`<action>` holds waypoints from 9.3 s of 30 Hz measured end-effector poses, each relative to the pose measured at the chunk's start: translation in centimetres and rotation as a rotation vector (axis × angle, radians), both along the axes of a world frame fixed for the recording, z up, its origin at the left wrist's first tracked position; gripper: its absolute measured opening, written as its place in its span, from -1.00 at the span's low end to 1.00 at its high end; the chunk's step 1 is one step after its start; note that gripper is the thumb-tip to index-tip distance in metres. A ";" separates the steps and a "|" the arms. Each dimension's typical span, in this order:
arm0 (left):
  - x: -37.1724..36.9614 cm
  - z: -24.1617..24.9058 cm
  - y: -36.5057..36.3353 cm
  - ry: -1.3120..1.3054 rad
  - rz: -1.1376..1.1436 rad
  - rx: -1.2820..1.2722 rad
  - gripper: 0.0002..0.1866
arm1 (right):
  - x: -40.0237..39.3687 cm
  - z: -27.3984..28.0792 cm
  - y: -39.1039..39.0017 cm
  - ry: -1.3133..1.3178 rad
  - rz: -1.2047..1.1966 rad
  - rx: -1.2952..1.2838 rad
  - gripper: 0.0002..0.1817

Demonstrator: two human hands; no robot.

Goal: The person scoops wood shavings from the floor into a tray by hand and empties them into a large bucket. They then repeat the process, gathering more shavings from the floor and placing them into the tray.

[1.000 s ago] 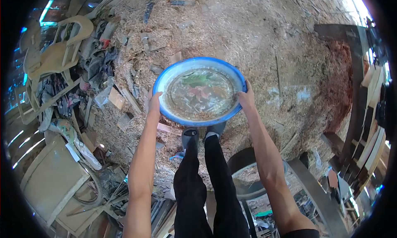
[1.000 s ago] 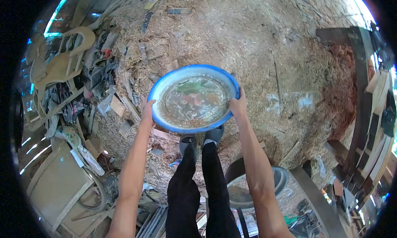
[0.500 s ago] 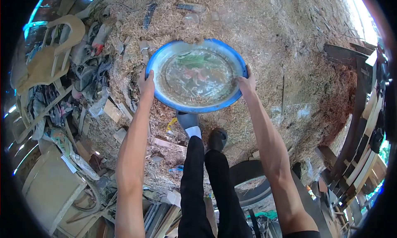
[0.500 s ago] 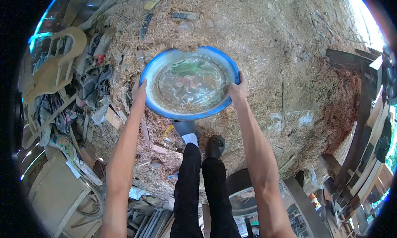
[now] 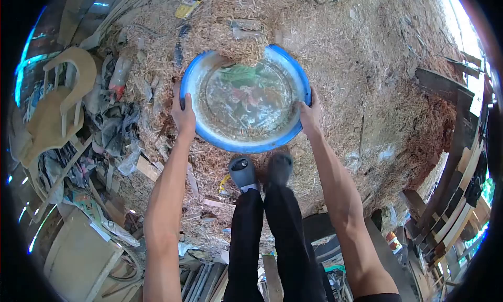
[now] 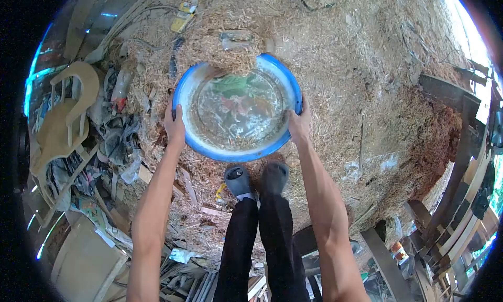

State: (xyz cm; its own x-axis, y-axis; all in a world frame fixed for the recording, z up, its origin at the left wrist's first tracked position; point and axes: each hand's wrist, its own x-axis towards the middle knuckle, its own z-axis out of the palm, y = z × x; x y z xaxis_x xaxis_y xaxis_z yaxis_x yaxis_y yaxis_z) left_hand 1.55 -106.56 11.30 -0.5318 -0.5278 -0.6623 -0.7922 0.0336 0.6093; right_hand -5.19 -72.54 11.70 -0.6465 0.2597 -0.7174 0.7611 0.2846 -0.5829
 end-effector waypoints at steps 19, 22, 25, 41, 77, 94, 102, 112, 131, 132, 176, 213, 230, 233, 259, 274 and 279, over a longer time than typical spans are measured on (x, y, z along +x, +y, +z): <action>-16.9 -8.1 -3.0 -0.003 0.125 -0.092 -0.41 | -16.8 -12.2 -2.3 0.281 0.108 -0.006 -0.35; -17.5 -9.5 -2.8 0.093 0.191 -0.133 -0.39 | -19.1 -12.3 -2.9 0.314 0.206 0.169 -0.39; -17.6 -9.3 -3.9 0.123 0.143 -0.127 -0.38 | -18.2 -12.8 -3.0 0.344 0.099 0.098 -0.40; -15.5 7.7 -4.3 0.344 0.591 0.551 -0.37 | -19.8 5.6 -3.4 0.439 0.188 -0.013 -0.38; -19.5 71.0 -6.9 0.380 0.120 0.986 -0.48 | -9.1 73.8 -4.5 0.602 -0.318 0.101 -0.38; -8.9 78.4 19.0 0.275 -0.642 1.079 -0.55 | 25.1 82.2 9.8 0.697 -0.873 0.568 -0.39; 5.6 81.8 28.2 0.062 -0.904 1.149 -0.56 | 45.5 87.5 10.3 0.577 -1.075 0.726 -0.38; 21.0 80.9 40.1 -0.093 -1.282 1.142 -0.57 | 64.2 90.0 7.4 0.488 -1.459 0.876 -0.40; 36.2 67.6 57.3 -0.092 -1.802 1.010 -0.37 | 78.9 72.8 10.7 0.017 -1.714 0.982 -0.38; 37.3 64.3 57.8 -0.065 -1.805 0.989 -0.37 | 79.9 67.4 11.3 0.006 -1.695 1.050 -0.40; 46.7 43.8 71.1 -0.463 -1.705 0.463 -0.26 | 93.0 48.8 29.6 -0.126 -1.761 0.308 -0.33; 35.7 67.1 48.5 0.069 -1.098 0.852 -0.42 | 78.0 72.8 22.5 0.393 -1.335 0.577 -0.31; 30.9 72.4 22.1 0.316 -0.417 1.303 -0.53 | 59.2 80.7 19.2 0.622 -0.634 0.148 -0.26; 26.2 69.7 17.3 0.444 -0.295 1.128 -0.55 | 50.5 78.8 17.3 0.567 -0.462 0.187 -0.27; 17.1 67.9 14.5 0.148 0.372 0.434 -0.48 | 14.2 65.3 18.1 0.037 0.078 -0.134 -0.23; 5.3 32.1 12.3 0.045 0.215 0.418 -0.38 | 6.3 32.3 15.4 0.034 0.006 -0.080 -0.23; 0.9 23.8 9.5 -0.023 0.253 0.487 -0.37 | 3.4 23.9 12.6 0.056 0.008 0.011 -0.23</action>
